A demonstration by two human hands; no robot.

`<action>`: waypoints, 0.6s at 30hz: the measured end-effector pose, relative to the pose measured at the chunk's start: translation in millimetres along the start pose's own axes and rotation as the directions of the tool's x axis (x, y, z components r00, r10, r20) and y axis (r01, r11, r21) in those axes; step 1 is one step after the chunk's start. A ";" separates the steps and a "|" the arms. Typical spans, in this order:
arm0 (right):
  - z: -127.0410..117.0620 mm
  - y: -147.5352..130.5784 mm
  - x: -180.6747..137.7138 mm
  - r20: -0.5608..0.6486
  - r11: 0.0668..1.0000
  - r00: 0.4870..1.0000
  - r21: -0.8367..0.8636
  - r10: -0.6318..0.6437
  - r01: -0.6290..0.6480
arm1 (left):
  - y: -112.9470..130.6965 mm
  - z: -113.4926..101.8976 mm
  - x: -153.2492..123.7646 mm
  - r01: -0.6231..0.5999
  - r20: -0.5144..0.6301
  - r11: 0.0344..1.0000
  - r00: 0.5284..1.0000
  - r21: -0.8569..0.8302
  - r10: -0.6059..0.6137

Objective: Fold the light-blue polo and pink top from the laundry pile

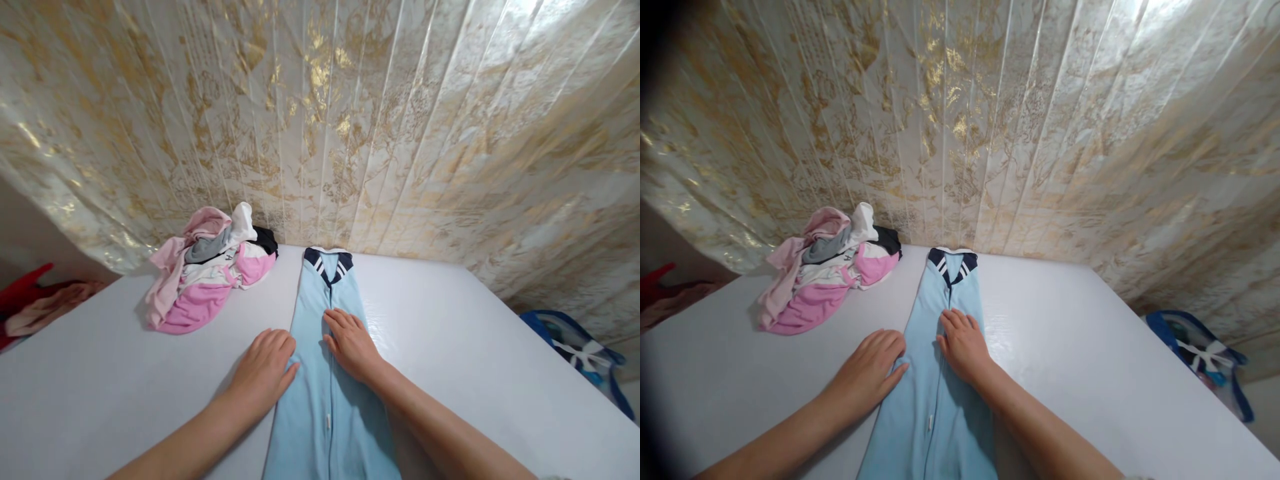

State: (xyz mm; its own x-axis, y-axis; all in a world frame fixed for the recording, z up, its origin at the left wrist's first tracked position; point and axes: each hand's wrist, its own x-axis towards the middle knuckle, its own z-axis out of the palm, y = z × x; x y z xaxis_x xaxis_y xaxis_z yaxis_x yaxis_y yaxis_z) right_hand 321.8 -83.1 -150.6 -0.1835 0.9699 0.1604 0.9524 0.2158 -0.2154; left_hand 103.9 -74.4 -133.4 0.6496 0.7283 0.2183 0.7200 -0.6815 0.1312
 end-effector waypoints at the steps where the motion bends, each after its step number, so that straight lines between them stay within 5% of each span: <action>1: 0.5 -0.9 2.6 -0.002 0.999 0.999 0.006 -0.032 0.032 | 0.5 -1.2 6.2 0.011 -0.014 1.000 1.000 0.002 -0.011; 5: 7.2 -8.5 14.8 0.000 0.995 0.995 0.025 -0.101 0.101 | -0.6 12.9 38.4 -0.004 -0.087 0.999 0.996 0.037 0.007; 10: 13.4 5.7 17.4 -0.049 0.999 0.999 0.021 -0.024 0.025 | -9.9 40.4 50.6 -0.028 0.055 0.999 0.998 0.047 0.025; 18: 7.9 28.3 1.2 -0.123 0.999 0.992 0.020 0.036 -0.033 | 0.1 31.9 79.5 -0.092 -0.077 0.986 0.994 -0.136 0.082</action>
State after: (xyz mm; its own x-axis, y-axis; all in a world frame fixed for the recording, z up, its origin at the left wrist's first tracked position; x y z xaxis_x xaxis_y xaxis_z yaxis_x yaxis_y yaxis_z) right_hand 346.6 -75.0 -164.1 -0.1182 0.9557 0.2696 0.9529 0.1855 -0.2398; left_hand 163.5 -14.3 -146.8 0.6857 0.6624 0.3018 0.6175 -0.7489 0.2406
